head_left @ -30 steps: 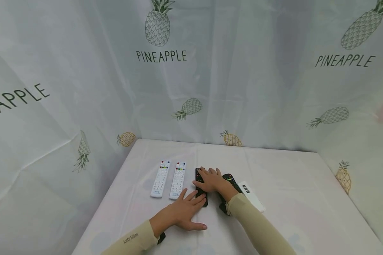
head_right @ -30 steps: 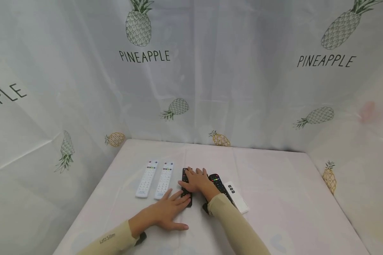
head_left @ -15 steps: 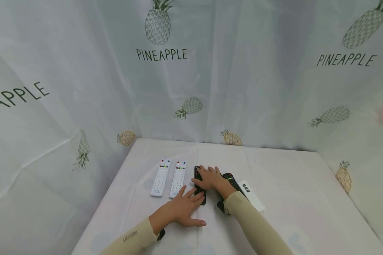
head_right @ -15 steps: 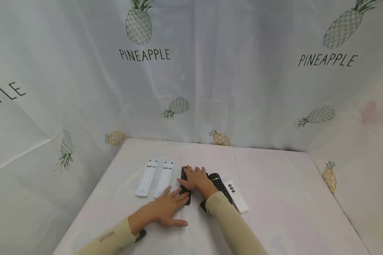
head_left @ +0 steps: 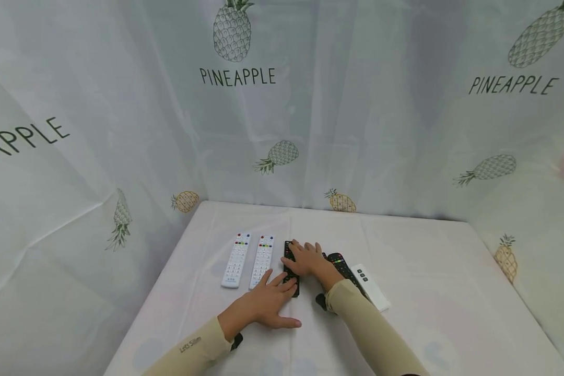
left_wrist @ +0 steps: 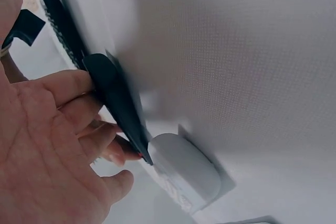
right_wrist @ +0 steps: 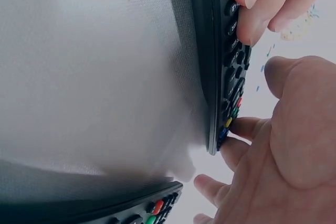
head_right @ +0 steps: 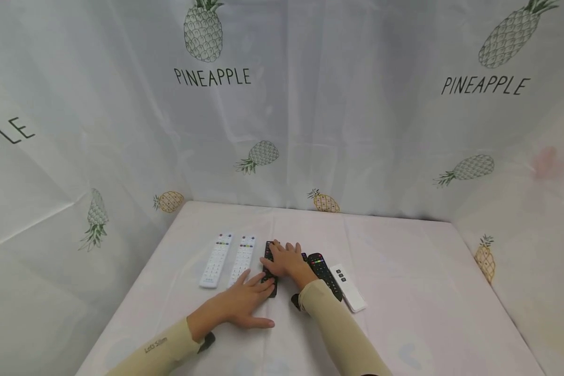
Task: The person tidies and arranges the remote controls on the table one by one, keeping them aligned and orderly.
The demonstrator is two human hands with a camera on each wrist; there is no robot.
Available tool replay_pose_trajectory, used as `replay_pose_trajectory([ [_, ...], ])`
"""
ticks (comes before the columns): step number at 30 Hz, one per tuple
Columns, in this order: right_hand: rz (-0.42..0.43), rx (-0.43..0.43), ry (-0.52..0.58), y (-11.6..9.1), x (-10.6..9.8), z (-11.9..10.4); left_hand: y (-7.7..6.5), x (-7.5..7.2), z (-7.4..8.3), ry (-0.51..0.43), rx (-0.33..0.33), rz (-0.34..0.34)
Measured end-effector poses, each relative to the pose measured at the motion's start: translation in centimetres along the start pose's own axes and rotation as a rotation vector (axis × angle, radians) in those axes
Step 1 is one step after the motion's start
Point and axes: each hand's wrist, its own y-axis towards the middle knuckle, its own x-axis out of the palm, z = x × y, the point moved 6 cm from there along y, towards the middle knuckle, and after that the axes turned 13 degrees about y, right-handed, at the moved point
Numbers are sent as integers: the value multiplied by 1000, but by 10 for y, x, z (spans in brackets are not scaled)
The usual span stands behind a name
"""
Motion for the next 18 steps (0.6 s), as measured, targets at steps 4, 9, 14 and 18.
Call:
replay_pose_trajectory([
  [4,8,11,-5,1,-1,0,0,-2,-1,-4,-11,-5],
  [9,22,17,-19,2,5,2,-1,0,1,-15,-12,-6],
  [14,19,25,-21,0,13,4,-3,4,4,-38,1,-18],
  [18,48,9,-38,2,6,1,-1,-1,-1,-3,-10,12],
])
